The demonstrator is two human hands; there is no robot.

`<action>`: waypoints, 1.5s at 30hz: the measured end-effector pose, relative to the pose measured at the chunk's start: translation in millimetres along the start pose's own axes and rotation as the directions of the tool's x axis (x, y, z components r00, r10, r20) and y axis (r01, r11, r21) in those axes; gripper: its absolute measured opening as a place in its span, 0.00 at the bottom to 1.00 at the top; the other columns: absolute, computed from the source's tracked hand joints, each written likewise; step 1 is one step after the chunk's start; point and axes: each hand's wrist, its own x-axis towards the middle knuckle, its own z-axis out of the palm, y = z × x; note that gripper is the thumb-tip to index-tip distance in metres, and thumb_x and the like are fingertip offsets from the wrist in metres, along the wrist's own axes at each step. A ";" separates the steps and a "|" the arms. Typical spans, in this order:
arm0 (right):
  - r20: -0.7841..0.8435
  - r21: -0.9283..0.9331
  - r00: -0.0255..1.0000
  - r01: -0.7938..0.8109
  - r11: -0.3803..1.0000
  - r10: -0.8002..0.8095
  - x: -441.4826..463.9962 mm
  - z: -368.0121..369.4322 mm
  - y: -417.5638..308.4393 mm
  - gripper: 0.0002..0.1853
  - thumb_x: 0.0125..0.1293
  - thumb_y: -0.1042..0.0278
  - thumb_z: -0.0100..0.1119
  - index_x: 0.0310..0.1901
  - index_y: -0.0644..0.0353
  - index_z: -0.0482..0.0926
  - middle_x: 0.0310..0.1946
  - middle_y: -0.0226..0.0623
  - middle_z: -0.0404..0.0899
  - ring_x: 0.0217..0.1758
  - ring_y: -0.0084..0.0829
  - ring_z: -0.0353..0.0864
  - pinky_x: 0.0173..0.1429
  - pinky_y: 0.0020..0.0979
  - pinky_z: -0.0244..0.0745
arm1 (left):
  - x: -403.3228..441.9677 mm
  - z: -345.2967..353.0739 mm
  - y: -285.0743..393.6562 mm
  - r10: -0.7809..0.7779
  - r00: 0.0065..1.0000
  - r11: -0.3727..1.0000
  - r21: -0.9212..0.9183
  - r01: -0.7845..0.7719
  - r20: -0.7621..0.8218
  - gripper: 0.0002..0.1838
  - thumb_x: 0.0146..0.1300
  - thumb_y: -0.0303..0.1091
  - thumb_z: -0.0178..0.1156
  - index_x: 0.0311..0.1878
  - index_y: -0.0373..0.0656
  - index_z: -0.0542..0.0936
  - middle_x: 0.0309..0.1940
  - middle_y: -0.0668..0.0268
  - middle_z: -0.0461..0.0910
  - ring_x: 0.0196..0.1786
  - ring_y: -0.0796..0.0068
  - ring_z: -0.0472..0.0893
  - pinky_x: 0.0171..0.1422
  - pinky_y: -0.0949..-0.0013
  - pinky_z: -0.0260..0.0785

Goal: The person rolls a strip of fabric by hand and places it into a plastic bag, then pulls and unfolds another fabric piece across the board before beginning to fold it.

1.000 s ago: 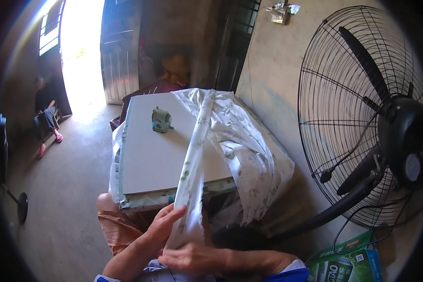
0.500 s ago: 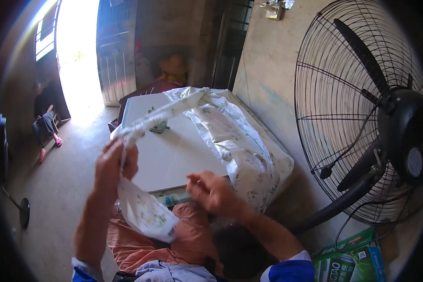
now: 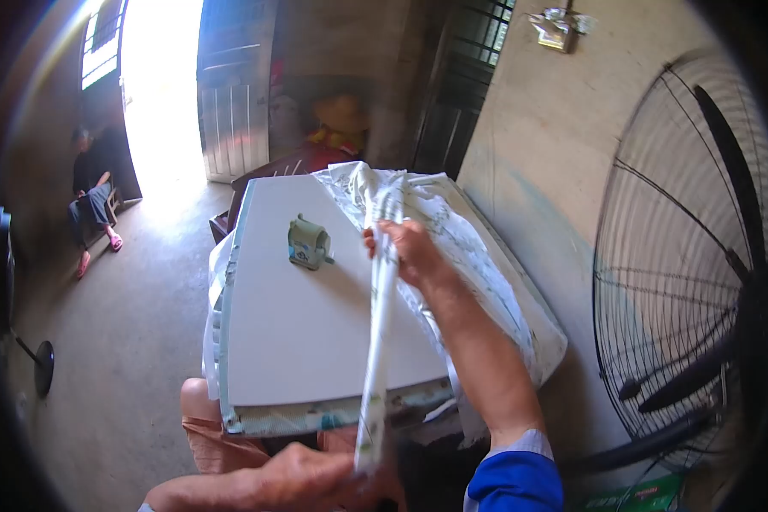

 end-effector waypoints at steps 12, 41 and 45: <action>-0.348 -0.790 0.893 -0.443 0.424 0.285 110.0 -77.3 -133.0 0.12 0.74 0.65 0.68 0.38 0.66 0.84 0.24 0.37 0.82 0.17 0.25 0.74 0.21 0.34 0.66 | 2.2 -69.5 -5.1 0.010 0.928 0.982 0.179 0.061 -0.372 0.06 0.71 0.31 0.64 0.46 0.41 0.79 0.22 0.54 0.79 0.25 0.46 0.83 0.28 0.48 0.75; -0.305 -0.636 0.677 0.378 0.672 -0.670 129.4 -35.3 -246.0 0.15 0.69 0.63 0.64 0.51 0.63 0.85 0.44 0.39 0.86 0.44 0.31 0.85 0.52 0.33 0.81 | -197.1 -44.4 -13.0 -0.370 0.909 0.928 -0.028 0.371 -0.191 0.16 0.60 0.22 0.67 0.52 0.43 0.86 0.40 0.54 0.89 0.43 0.51 0.89 0.46 0.52 0.81; -0.185 -0.552 0.630 0.569 0.610 -0.755 140.8 -0.5 -292.7 0.14 0.67 0.66 0.65 0.52 0.61 0.84 0.48 0.41 0.84 0.49 0.34 0.85 0.55 0.36 0.82 | -233.1 -36.5 -29.2 -0.722 0.671 0.674 0.046 0.737 -0.169 0.13 0.62 0.29 0.65 0.49 0.46 0.88 0.42 0.50 0.89 0.43 0.45 0.89 0.46 0.50 0.81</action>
